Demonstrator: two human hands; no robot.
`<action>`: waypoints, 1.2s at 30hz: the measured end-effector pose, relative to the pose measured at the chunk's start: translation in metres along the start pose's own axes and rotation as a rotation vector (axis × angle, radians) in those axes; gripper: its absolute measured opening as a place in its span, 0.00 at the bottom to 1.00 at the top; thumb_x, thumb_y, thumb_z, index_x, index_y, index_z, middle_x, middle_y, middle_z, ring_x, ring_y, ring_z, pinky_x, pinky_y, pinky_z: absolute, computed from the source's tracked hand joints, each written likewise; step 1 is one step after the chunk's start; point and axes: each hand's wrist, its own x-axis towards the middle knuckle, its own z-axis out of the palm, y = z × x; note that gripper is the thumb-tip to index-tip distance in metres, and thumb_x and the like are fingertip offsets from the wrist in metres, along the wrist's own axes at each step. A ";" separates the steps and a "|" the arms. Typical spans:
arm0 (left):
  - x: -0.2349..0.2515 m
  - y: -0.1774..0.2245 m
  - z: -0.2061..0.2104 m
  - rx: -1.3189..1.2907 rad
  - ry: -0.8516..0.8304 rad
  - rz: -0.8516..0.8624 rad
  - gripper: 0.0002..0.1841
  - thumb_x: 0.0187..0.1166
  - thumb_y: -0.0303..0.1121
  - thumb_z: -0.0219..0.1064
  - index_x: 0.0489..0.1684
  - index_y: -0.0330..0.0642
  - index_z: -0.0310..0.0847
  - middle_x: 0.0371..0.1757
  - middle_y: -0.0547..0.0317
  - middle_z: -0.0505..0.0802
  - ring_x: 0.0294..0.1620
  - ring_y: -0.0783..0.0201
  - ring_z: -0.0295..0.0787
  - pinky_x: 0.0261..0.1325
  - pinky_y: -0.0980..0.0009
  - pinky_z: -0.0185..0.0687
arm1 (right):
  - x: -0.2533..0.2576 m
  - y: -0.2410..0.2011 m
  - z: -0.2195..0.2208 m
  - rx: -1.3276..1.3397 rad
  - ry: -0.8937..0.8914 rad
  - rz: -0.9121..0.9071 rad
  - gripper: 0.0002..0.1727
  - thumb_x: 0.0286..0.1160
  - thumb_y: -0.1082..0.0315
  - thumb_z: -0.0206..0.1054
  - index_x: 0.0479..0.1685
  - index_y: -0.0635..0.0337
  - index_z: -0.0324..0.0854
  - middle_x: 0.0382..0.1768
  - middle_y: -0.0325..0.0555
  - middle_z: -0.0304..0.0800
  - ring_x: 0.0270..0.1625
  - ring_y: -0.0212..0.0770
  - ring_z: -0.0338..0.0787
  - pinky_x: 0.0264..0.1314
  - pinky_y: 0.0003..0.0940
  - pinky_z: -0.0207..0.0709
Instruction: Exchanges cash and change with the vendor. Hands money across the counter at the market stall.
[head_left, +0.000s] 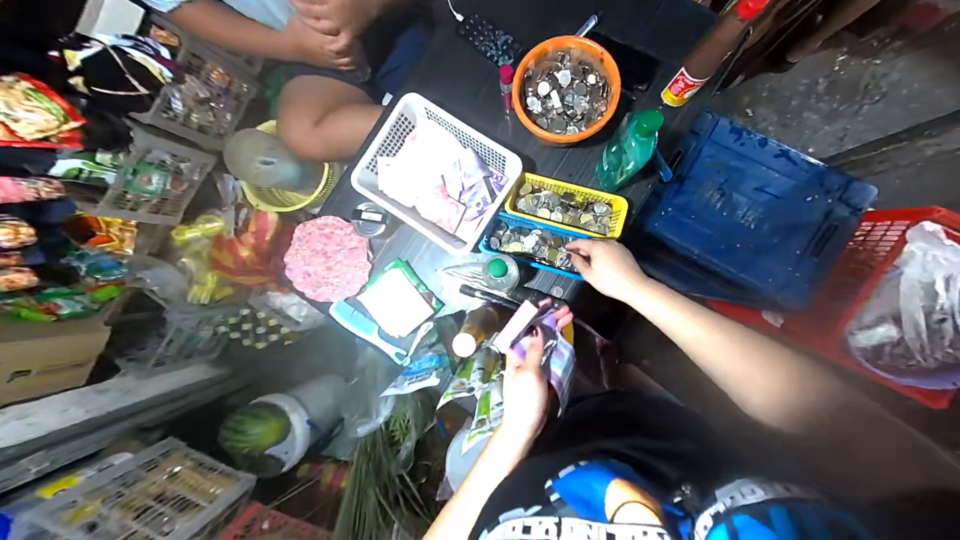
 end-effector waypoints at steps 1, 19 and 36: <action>-0.006 0.000 -0.004 0.004 -0.003 -0.005 0.22 0.91 0.25 0.38 0.77 0.22 0.63 0.64 0.41 0.91 0.68 0.55 0.90 0.77 0.60 0.80 | 0.014 -0.002 0.010 -0.094 0.016 0.052 0.19 0.87 0.57 0.61 0.64 0.56 0.89 0.48 0.57 0.95 0.55 0.60 0.93 0.59 0.66 0.81; -0.018 -0.003 -0.021 -0.038 -0.074 0.086 0.19 0.90 0.25 0.49 0.73 0.26 0.73 0.65 0.46 0.91 0.66 0.57 0.90 0.75 0.61 0.82 | 0.010 0.004 0.004 0.304 0.162 0.135 0.09 0.80 0.64 0.70 0.45 0.60 0.93 0.36 0.48 0.94 0.40 0.44 0.91 0.50 0.49 0.84; -0.036 -0.005 -0.022 0.096 0.148 0.069 0.15 0.79 0.17 0.57 0.45 0.47 0.88 0.42 0.73 0.98 0.47 0.79 0.94 0.57 0.75 0.90 | 0.046 -0.023 0.045 -0.314 0.148 -0.069 0.13 0.85 0.68 0.60 0.48 0.67 0.89 0.49 0.63 0.92 0.53 0.64 0.93 0.51 0.63 0.84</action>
